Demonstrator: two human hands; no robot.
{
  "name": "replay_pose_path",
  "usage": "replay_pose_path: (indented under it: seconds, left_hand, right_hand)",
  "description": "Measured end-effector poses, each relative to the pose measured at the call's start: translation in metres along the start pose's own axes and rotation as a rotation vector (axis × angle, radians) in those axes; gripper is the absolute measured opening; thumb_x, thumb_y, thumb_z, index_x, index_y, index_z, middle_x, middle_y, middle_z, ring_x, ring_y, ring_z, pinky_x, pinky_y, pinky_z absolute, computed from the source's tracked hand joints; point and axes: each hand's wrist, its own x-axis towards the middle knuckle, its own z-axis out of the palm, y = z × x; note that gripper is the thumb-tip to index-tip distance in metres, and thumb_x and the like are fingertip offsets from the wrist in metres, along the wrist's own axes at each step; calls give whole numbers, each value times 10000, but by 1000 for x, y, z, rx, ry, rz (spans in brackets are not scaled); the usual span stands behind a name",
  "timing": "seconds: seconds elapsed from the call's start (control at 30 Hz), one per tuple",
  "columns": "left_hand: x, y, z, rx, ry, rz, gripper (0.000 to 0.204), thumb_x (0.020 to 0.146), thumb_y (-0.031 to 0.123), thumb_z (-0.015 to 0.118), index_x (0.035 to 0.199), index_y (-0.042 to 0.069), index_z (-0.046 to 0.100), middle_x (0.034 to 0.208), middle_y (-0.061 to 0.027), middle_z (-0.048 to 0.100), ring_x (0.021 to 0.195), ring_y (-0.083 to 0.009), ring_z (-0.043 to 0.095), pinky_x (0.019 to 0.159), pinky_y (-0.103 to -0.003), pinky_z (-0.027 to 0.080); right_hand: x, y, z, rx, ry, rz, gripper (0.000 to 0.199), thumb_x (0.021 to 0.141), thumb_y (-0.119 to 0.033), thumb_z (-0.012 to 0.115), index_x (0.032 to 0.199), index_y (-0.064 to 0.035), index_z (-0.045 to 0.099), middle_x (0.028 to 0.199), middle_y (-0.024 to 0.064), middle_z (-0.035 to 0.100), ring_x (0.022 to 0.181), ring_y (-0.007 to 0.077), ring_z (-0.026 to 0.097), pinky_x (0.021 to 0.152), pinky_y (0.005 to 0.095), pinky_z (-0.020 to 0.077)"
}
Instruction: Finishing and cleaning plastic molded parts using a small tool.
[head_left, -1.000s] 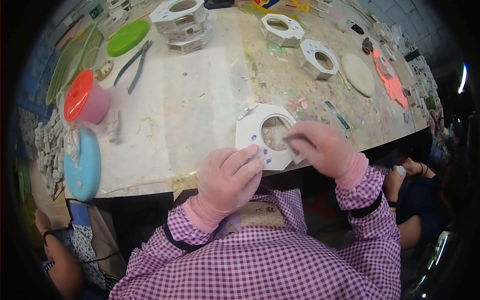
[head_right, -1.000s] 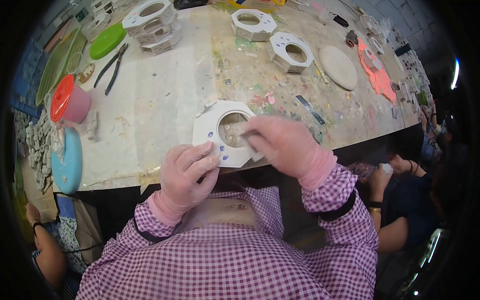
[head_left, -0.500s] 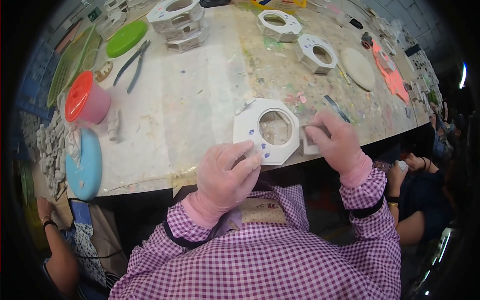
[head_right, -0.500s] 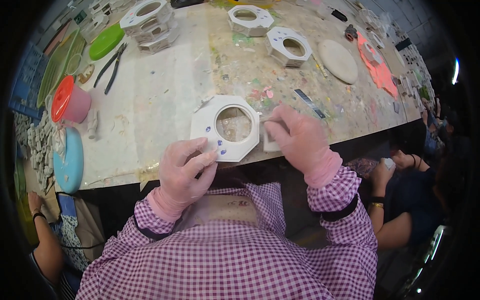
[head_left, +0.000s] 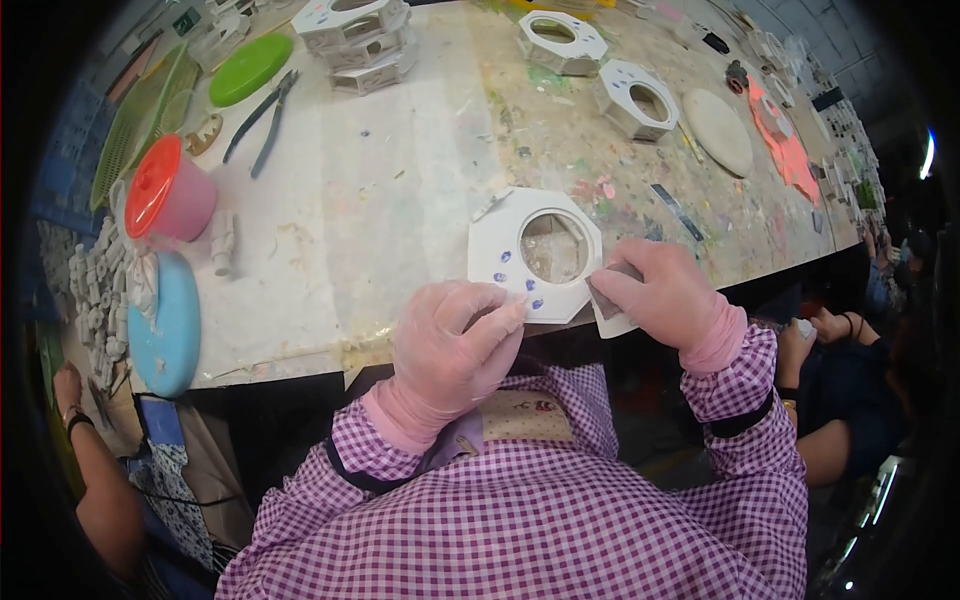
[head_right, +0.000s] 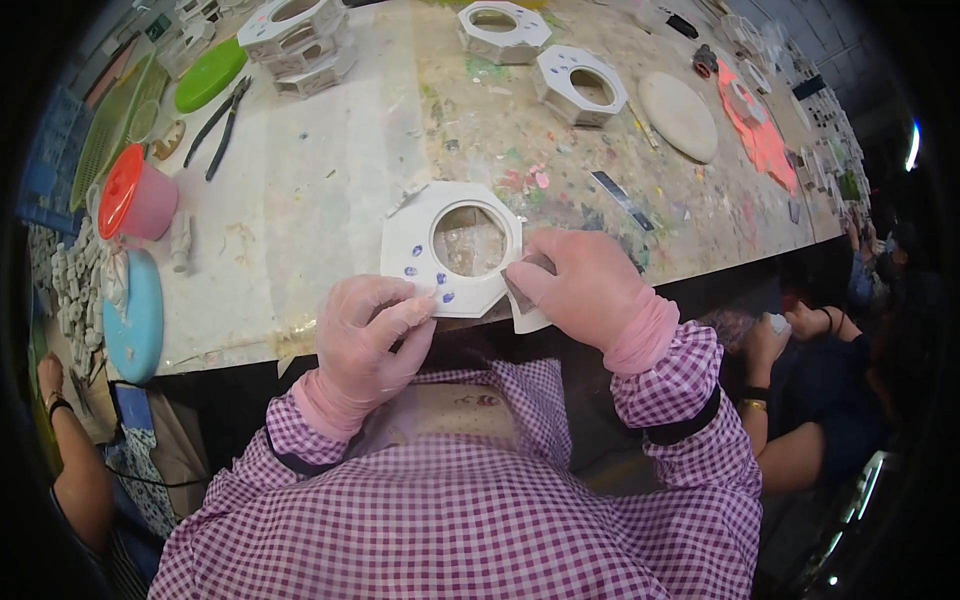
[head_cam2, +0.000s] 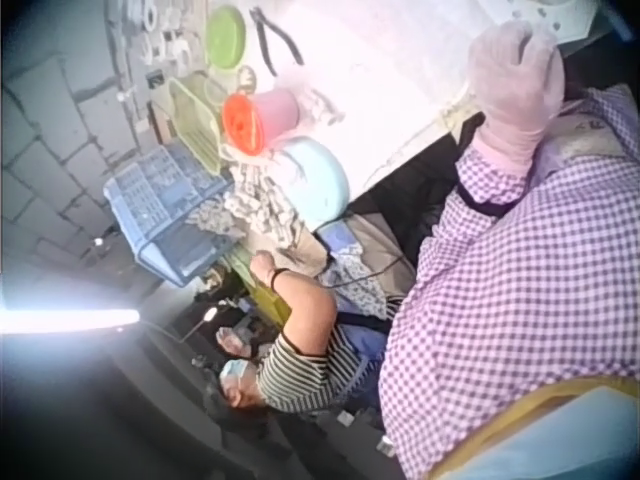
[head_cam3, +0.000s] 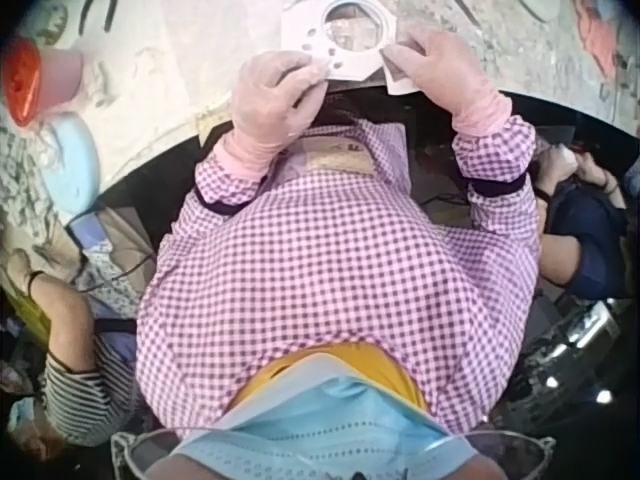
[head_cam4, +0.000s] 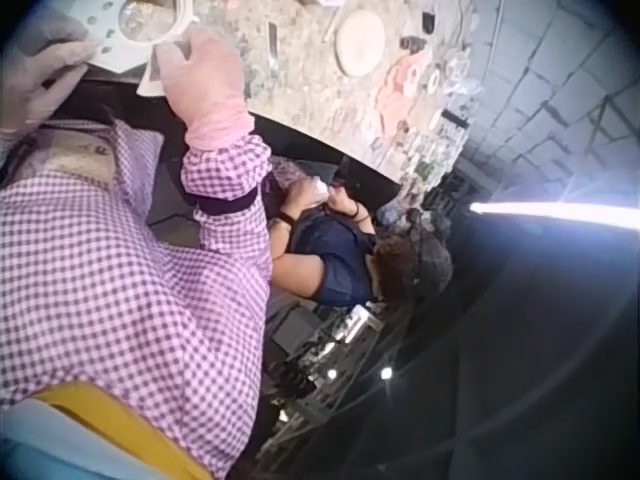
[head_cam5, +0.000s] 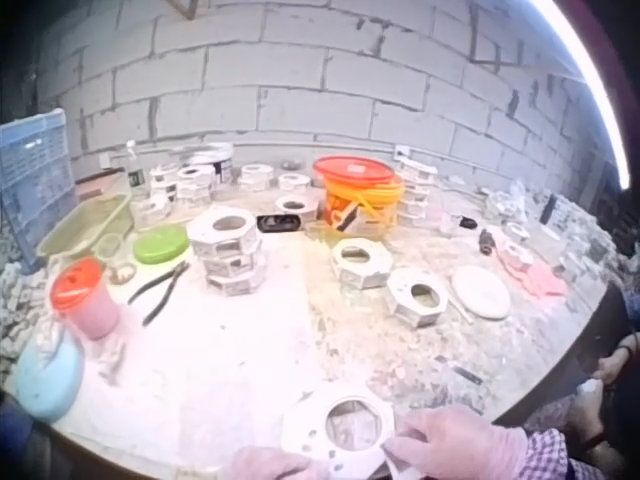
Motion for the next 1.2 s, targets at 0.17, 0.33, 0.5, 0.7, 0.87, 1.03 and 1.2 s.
replay_pose_path:
  seconds: [0.17,0.33,0.5,0.7,0.87,1.03,1.2]
  left_hand:
    - [0,-1,-1,3,-12,-4,394,695,1,808,1041,156,703,985,-35,657,852,-246,640,710,-371,505]
    - [0,0,-1,-9,-16,-2,405,697,-2,807,1055,154,698,990,-37,659,859,-249,646,713,-371,506]
    - [1,-1,-2,-10,-13,8,402,698,-2,808,1053,154,699,986,-36,663,852,-251,648,714,-371,507]
    - [1,-1,-1,-12,-3,3,388,696,-1,813,1033,153,700,971,-34,668,837,-251,651,703,-373,507]
    - [0,-1,-1,-20,19,6,387,695,7,818,1032,155,701,975,-37,667,837,-252,653,697,-374,508]
    - [1,0,-2,-2,19,3,373,697,2,818,1020,151,706,977,-40,666,840,-254,652,703,-374,510]
    - [0,-1,-2,-19,21,2,368,697,1,817,1018,145,707,988,-45,666,850,-257,653,705,-374,511]
  right_hand:
    - [-2,2,6,-176,-99,-209,336,904,-345,657,884,-18,731,778,203,705,770,395,704,739,466,558]
    - [2,10,2,-201,-118,-130,340,895,-353,646,818,-34,737,782,203,702,768,390,701,727,465,552]
    - [7,6,-1,-197,-156,-158,351,877,-366,643,843,-32,748,791,213,699,768,384,699,724,471,546]
    - [9,-1,-2,-216,-293,-216,360,883,-372,627,857,-39,760,810,208,707,789,390,698,740,464,547]
    - [7,-3,-3,-122,-120,29,274,888,-286,698,847,-18,738,760,153,704,714,309,702,689,364,544]
    - [4,-1,0,-233,-179,-222,373,905,-393,637,775,-57,736,782,216,685,772,417,675,729,469,544]
    - [13,23,-27,-244,70,-37,332,917,-341,653,850,-29,744,793,200,688,763,356,677,726,432,524]
